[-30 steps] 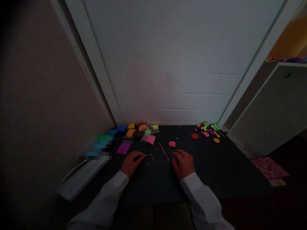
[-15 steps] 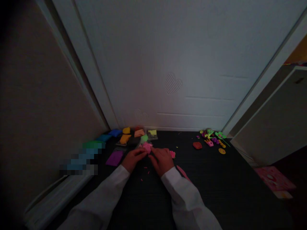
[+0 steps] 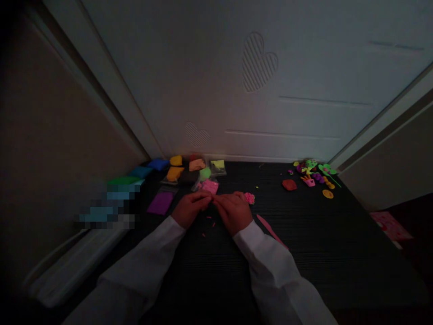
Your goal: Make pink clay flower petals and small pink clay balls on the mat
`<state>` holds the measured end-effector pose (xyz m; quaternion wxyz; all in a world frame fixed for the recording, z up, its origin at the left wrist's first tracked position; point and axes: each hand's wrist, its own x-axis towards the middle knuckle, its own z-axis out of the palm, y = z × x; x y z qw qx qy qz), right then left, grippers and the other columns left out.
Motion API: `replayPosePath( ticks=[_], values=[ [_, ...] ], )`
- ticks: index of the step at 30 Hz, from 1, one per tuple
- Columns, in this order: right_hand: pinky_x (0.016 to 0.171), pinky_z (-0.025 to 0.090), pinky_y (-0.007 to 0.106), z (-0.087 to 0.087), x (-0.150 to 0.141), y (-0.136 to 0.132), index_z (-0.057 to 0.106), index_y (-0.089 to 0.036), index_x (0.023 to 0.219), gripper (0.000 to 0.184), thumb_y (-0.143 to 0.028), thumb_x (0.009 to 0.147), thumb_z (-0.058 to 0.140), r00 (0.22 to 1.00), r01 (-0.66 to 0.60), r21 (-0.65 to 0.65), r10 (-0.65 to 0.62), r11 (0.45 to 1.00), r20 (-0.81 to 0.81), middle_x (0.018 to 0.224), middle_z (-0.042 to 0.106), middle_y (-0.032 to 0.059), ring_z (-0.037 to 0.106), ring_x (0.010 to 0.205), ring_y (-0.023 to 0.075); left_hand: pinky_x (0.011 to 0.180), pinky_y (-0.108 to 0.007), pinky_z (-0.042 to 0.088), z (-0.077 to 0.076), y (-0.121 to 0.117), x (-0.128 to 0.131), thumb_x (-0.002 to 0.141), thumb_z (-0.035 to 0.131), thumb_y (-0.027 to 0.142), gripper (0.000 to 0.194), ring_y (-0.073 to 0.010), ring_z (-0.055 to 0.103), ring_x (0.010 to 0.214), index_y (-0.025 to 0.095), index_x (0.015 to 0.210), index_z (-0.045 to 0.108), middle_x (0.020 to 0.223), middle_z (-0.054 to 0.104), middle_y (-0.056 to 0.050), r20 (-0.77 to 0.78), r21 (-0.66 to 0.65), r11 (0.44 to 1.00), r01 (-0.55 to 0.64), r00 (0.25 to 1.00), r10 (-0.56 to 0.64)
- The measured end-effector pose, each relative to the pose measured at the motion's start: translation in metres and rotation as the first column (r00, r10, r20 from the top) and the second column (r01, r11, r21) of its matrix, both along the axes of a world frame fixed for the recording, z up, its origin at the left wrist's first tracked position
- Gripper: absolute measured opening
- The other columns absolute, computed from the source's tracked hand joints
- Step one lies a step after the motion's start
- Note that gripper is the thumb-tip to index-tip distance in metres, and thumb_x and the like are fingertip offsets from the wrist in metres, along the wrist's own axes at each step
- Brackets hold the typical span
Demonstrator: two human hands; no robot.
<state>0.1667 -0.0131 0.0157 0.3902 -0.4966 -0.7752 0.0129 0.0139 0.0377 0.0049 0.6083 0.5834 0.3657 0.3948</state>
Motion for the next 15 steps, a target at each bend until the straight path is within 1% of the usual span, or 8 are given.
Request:
replayPosePath(
  ticks=[3, 6, 8, 11, 15],
  values=[
    [0.075, 0.037, 0.030, 0.0035, 0.0014, -0.0020, 0.058, -0.021, 0.093, 0.018, -0.024, 0.079, 0.045, 0.999, 0.039, -0.006, -0.039, 0.999, -0.032, 0.087, 0.064, 0.0025, 0.056, 0.079, 0.0128, 0.049, -0.021, 0.033, 0.0013, 0.0013, -0.0005, 0.063, 0.060, 0.032, 0.023, -0.0062, 0.043, 0.051, 0.014, 0.077, 0.063, 0.067, 0.056, -0.001, 0.085, -0.110, 0.993, -0.034, 0.995, 0.044],
    [0.074, 0.038, 0.031, 0.0054, 0.0026, -0.0029, 0.059, -0.022, 0.085, 0.015, -0.028, 0.078, 0.048, 0.995, 0.089, -0.003, -0.089, 0.996, -0.050, 0.081, 0.064, 0.0020, 0.057, 0.076, 0.0140, 0.047, -0.020, 0.031, 0.0041, 0.0023, 0.0002, 0.060, 0.062, 0.029, 0.021, -0.0058, 0.044, 0.052, 0.013, 0.074, 0.064, 0.070, 0.057, -0.003, 0.181, -0.215, 0.975, -0.063, 0.978, 0.103],
    [0.072, 0.039, 0.030, 0.0060, 0.0030, -0.0031, 0.059, -0.022, 0.080, 0.012, -0.029, 0.076, 0.051, 0.991, 0.118, 0.007, -0.117, 0.993, -0.066, 0.077, 0.064, 0.0016, 0.056, 0.074, 0.0143, 0.045, -0.020, 0.030, 0.0054, 0.0025, 0.0010, 0.058, 0.064, 0.028, 0.021, -0.0060, 0.044, 0.052, 0.012, 0.072, 0.064, 0.071, 0.058, -0.003, 0.220, -0.267, 0.961, -0.070, 0.967, 0.131],
    [0.070, 0.040, 0.029, 0.0063, 0.0032, -0.0033, 0.058, -0.021, 0.073, 0.010, -0.030, 0.073, 0.054, 0.983, 0.156, 0.010, -0.154, 0.988, -0.098, 0.073, 0.062, 0.0013, 0.055, 0.072, 0.0138, 0.045, -0.019, 0.030, 0.0056, 0.0023, 0.0018, 0.057, 0.065, 0.026, 0.019, -0.0058, 0.045, 0.052, 0.013, 0.071, 0.064, 0.070, 0.059, -0.003, 0.239, -0.295, 0.953, -0.075, 0.960, 0.149],
    [0.067, 0.041, 0.028, 0.0073, 0.0040, -0.0039, 0.055, -0.019, 0.067, 0.014, -0.033, 0.071, 0.056, 0.977, 0.192, 0.001, -0.191, 0.981, -0.098, 0.069, 0.059, 0.0019, 0.053, 0.069, 0.0137, 0.045, -0.019, 0.030, 0.0054, 0.0022, 0.0020, 0.057, 0.065, 0.025, 0.018, -0.0049, 0.044, 0.051, 0.013, 0.070, 0.064, 0.070, 0.059, -0.003, 0.238, -0.296, 0.953, -0.067, 0.961, 0.142]
  ],
)
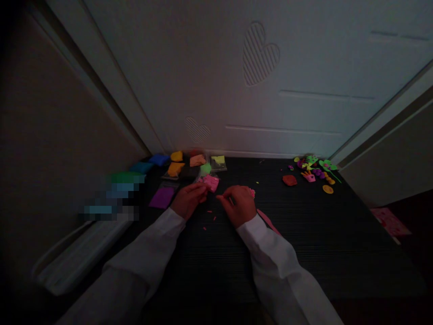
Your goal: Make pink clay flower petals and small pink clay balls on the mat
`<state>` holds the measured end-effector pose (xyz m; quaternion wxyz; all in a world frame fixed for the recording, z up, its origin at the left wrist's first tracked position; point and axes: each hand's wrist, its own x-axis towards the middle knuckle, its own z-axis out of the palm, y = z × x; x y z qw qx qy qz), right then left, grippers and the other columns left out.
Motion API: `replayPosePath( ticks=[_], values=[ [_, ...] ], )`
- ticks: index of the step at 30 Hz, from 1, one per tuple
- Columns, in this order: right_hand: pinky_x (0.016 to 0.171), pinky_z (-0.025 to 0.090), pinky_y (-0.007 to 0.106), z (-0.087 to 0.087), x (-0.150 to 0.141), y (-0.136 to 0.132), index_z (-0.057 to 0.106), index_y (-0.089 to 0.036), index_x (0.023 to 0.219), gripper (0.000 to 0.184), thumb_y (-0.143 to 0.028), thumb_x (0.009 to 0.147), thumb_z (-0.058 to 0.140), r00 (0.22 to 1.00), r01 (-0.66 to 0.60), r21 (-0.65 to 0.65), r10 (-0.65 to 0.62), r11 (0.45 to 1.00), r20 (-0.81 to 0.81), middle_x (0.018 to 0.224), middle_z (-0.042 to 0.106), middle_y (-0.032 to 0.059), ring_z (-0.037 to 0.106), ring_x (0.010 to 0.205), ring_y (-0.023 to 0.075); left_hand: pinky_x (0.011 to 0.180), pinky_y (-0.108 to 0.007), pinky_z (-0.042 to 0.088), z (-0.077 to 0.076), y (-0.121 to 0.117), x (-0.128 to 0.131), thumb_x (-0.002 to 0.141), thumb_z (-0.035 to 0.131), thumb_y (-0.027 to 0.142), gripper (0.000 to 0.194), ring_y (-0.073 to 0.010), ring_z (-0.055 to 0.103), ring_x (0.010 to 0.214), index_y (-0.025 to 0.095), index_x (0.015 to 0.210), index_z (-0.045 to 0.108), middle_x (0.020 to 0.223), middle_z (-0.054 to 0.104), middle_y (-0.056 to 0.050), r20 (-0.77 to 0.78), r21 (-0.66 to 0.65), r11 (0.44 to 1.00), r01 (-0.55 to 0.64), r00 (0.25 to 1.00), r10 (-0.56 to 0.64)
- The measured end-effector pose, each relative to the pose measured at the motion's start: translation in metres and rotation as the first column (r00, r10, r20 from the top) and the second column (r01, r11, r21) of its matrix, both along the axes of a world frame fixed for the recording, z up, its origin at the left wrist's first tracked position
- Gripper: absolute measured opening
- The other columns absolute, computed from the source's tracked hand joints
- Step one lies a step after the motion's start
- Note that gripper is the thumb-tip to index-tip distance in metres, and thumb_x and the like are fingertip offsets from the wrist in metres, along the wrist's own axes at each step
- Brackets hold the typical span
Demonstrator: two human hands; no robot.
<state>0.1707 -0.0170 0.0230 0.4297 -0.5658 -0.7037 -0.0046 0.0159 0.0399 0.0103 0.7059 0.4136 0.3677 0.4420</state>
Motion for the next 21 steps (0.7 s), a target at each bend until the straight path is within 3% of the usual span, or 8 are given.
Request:
replayPosePath(
  ticks=[10, 17, 21],
  values=[
    [0.074, 0.039, 0.029, 0.0048, 0.0020, -0.0032, 0.058, -0.020, 0.085, 0.016, -0.027, 0.080, 0.044, 0.995, -0.092, -0.031, 0.093, 0.995, 0.032, 0.082, 0.062, 0.0025, 0.053, 0.079, 0.0138, 0.044, -0.019, 0.030, 0.0019, 0.0001, 0.0010, 0.056, 0.065, 0.025, 0.020, -0.0058, 0.044, 0.053, 0.011, 0.070, 0.064, 0.070, 0.058, -0.004, 0.003, -0.010, 1.000, -0.009, 1.000, 0.009],
    [0.061, 0.040, 0.027, 0.0076, 0.0014, -0.0061, 0.055, -0.018, 0.072, 0.017, -0.029, 0.079, 0.043, 0.999, -0.019, -0.073, 0.017, 0.997, -0.034, 0.066, 0.054, 0.0023, 0.050, 0.064, 0.0125, 0.044, -0.019, 0.030, 0.0014, 0.0004, 0.0010, 0.056, 0.064, 0.024, 0.017, -0.0068, 0.044, 0.056, 0.012, 0.068, 0.064, 0.070, 0.058, -0.004, 0.029, -0.007, 1.000, 0.001, 1.000, -0.001],
    [0.071, 0.043, 0.028, 0.0089, 0.0017, -0.0046, 0.055, -0.020, 0.090, 0.017, -0.023, 0.079, 0.042, 0.995, -0.053, -0.017, 0.051, 0.998, -0.088, 0.084, 0.058, 0.0040, 0.053, 0.079, 0.0134, 0.045, -0.019, 0.030, 0.0005, 0.0006, 0.0006, 0.055, 0.065, 0.024, 0.019, -0.0075, 0.045, 0.057, 0.011, 0.069, 0.065, 0.069, 0.058, -0.005, 0.021, -0.016, 1.000, -0.001, 1.000, 0.001]
  ],
)
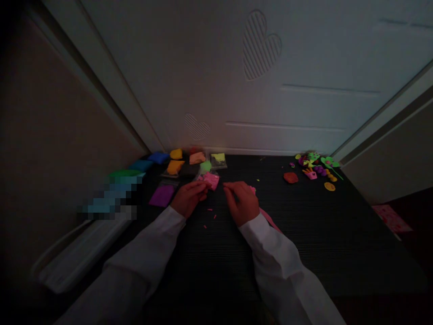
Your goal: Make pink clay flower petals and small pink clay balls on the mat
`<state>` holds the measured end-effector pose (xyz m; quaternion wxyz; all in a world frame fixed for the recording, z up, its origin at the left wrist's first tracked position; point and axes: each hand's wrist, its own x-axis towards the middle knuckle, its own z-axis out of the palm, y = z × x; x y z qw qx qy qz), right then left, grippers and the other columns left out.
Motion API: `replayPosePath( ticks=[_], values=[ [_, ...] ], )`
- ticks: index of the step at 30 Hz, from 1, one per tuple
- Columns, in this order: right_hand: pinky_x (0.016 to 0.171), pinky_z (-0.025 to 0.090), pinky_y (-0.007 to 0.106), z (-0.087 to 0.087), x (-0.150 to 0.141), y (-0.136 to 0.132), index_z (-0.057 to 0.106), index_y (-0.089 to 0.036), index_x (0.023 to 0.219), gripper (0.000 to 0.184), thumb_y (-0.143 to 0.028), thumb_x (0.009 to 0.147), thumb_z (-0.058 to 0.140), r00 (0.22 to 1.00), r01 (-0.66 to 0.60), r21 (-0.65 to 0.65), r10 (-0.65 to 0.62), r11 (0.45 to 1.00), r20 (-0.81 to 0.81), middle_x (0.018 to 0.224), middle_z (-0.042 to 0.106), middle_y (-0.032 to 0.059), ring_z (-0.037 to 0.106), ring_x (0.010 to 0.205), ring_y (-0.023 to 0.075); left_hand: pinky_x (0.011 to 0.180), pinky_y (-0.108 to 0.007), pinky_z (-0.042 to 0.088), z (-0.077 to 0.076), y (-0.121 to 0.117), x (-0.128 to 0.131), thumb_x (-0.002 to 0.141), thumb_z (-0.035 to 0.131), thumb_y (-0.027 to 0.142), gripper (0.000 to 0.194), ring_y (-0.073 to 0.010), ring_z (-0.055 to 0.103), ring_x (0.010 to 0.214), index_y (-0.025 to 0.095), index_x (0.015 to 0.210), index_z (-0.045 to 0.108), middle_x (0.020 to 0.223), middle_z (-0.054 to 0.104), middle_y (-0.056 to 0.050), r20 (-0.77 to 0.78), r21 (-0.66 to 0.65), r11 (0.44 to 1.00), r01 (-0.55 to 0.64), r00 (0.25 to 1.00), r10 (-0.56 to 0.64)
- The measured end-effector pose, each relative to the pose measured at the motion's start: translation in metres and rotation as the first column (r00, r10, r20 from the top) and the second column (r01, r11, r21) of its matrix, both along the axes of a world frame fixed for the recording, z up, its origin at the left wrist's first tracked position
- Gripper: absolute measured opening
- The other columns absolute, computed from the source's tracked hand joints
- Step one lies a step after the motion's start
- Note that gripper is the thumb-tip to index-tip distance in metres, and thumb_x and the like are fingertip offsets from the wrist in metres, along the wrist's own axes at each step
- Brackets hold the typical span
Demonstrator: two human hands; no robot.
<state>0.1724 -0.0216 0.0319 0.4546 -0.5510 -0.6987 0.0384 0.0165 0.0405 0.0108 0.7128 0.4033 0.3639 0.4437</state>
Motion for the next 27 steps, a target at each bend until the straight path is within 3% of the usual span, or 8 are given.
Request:
replayPosePath(
  ticks=[3, 8, 13, 18, 27],
  values=[
    [0.078, 0.042, 0.029, -0.001, 0.001, 0.001, 0.052, -0.021, 0.102, 0.026, -0.019, 0.081, 0.037, 0.999, -0.027, 0.004, 0.027, 1.000, -0.019, 0.092, 0.058, 0.0049, 0.052, 0.088, 0.0136, 0.044, -0.018, 0.030, -0.001, 0.000, 0.000, 0.056, 0.065, 0.024, 0.020, -0.0074, 0.044, 0.057, 0.011, 0.071, 0.064, 0.069, 0.057, -0.005, -0.008, 0.007, 1.000, 0.001, 1.000, -0.001],
    [0.076, 0.044, 0.029, -0.006, 0.001, 0.002, 0.049, -0.020, 0.107, 0.028, -0.021, 0.082, 0.037, 0.992, 0.001, -0.040, -0.006, 0.999, -0.123, 0.090, 0.061, 0.0042, 0.056, 0.085, 0.0131, 0.045, -0.018, 0.031, -0.002, 0.000, 0.000, 0.057, 0.064, 0.025, 0.020, -0.0069, 0.043, 0.056, 0.011, 0.071, 0.064, 0.068, 0.056, -0.005, -0.019, 0.007, 1.000, 0.005, 1.000, -0.005],
    [0.072, 0.046, 0.028, -0.007, 0.000, 0.002, 0.053, -0.020, 0.098, 0.023, -0.027, 0.081, 0.040, 0.967, -0.016, -0.157, -0.024, 0.988, -0.255, 0.082, 0.063, 0.0026, 0.059, 0.077, 0.0127, 0.045, -0.019, 0.031, 0.000, 0.000, 0.000, 0.056, 0.065, 0.025, 0.021, -0.0077, 0.045, 0.057, 0.011, 0.071, 0.064, 0.069, 0.058, -0.005, -0.045, 0.000, 1.000, -0.001, 0.999, 0.001],
    [0.064, 0.046, 0.026, -0.007, 0.001, 0.004, 0.056, -0.019, 0.078, 0.018, -0.035, 0.071, 0.053, 0.958, 0.047, -0.169, -0.092, 0.984, -0.270, 0.073, 0.060, 0.0006, 0.056, 0.064, 0.0119, 0.046, -0.019, 0.031, 0.000, 0.000, 0.001, 0.055, 0.066, 0.025, 0.019, -0.0076, 0.046, 0.057, 0.012, 0.069, 0.065, 0.069, 0.059, -0.004, -0.045, 0.002, 1.000, -0.001, 0.999, 0.001],
    [0.067, 0.045, 0.027, -0.011, 0.002, 0.007, 0.059, -0.021, 0.082, 0.016, -0.031, 0.073, 0.052, 0.937, -0.022, -0.169, -0.039, 0.985, -0.348, 0.080, 0.061, 0.0012, 0.057, 0.073, 0.0132, 0.046, -0.019, 0.030, -0.004, 0.002, 0.000, 0.057, 0.065, 0.026, 0.019, -0.0076, 0.046, 0.057, 0.012, 0.070, 0.064, 0.071, 0.059, -0.004, -0.039, 0.032, 0.999, 0.017, 0.999, -0.015]
  ],
)
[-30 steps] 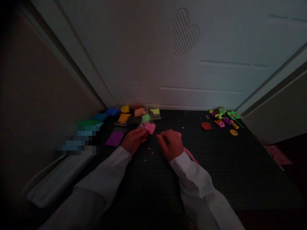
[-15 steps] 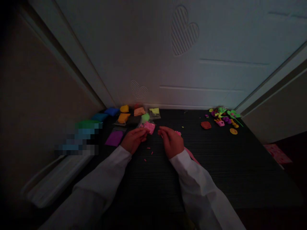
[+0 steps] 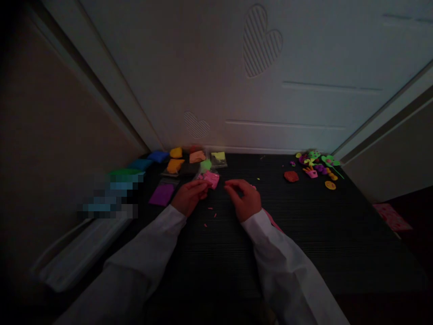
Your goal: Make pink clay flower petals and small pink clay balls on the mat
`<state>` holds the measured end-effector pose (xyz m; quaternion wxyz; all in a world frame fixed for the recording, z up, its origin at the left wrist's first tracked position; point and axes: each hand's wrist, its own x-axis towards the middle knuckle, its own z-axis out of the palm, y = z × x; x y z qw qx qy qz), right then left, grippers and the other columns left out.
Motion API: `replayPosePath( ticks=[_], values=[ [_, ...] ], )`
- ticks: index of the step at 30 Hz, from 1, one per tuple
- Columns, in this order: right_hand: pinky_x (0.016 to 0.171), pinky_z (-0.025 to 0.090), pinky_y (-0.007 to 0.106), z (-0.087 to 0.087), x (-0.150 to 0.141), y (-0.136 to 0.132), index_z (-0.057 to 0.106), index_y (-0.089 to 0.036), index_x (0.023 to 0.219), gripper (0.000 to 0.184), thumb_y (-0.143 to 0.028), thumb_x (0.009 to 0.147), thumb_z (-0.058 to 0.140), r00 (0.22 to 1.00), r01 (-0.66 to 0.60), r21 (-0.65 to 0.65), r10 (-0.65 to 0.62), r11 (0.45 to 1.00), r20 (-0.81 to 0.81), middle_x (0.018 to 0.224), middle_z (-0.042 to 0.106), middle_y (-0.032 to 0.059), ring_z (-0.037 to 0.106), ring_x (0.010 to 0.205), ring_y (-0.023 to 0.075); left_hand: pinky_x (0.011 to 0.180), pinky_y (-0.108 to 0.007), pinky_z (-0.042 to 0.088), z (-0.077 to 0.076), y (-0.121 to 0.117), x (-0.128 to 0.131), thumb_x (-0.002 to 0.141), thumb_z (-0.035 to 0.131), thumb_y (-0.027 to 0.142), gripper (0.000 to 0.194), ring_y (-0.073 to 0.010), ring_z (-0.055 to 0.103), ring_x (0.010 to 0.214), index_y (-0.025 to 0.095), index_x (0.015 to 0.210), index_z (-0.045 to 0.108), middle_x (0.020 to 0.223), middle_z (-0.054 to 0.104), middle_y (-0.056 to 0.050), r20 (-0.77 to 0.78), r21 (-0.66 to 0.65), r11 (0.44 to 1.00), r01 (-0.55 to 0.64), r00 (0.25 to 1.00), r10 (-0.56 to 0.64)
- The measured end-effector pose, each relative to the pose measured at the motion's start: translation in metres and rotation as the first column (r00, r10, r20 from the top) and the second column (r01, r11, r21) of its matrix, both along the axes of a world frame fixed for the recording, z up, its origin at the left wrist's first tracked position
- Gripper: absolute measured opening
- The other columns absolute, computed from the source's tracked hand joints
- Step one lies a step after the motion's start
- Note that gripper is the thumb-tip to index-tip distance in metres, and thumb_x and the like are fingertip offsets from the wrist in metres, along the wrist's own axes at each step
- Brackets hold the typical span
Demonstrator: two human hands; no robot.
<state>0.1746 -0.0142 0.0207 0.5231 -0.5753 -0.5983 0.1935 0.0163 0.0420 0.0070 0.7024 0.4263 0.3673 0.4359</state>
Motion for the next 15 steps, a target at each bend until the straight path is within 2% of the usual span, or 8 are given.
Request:
replayPosePath(
  ticks=[5, 10, 15],
  values=[
    [0.064, 0.044, 0.026, 0.0032, 0.0004, -0.0006, 0.059, -0.019, 0.077, 0.017, -0.034, 0.074, 0.049, 0.999, 0.040, -0.031, -0.040, 0.999, 0.001, 0.072, 0.060, 0.0006, 0.056, 0.067, 0.0125, 0.046, -0.019, 0.030, -0.0003, 0.0001, -0.0002, 0.058, 0.065, 0.026, 0.019, -0.0060, 0.043, 0.054, 0.012, 0.071, 0.064, 0.070, 0.058, -0.004, -0.009, -0.009, 1.000, 0.000, 1.000, -0.001],
    [0.057, 0.043, 0.024, 0.0027, -0.0007, 0.0005, 0.055, -0.018, 0.070, 0.018, -0.034, 0.065, 0.059, 0.993, 0.104, -0.018, -0.105, 0.994, -0.051, 0.065, 0.055, -0.0009, 0.051, 0.059, 0.0109, 0.046, -0.019, 0.030, 0.0008, -0.0002, 0.0001, 0.056, 0.065, 0.025, 0.020, -0.0062, 0.043, 0.054, 0.011, 0.071, 0.064, 0.070, 0.058, -0.004, -0.009, -0.011, 1.000, -0.006, 1.000, 0.006],
    [0.066, 0.043, 0.026, 0.0050, 0.0004, -0.0006, 0.058, -0.019, 0.082, 0.018, -0.032, 0.071, 0.054, 0.998, 0.020, -0.038, -0.023, 0.999, -0.055, 0.079, 0.059, 0.0017, 0.054, 0.072, 0.0128, 0.045, -0.019, 0.030, 0.0021, -0.0007, 0.0003, 0.056, 0.065, 0.026, 0.021, -0.0062, 0.043, 0.053, 0.011, 0.070, 0.063, 0.068, 0.057, -0.004, -0.018, -0.017, 1.000, -0.010, 1.000, 0.010]
  ],
)
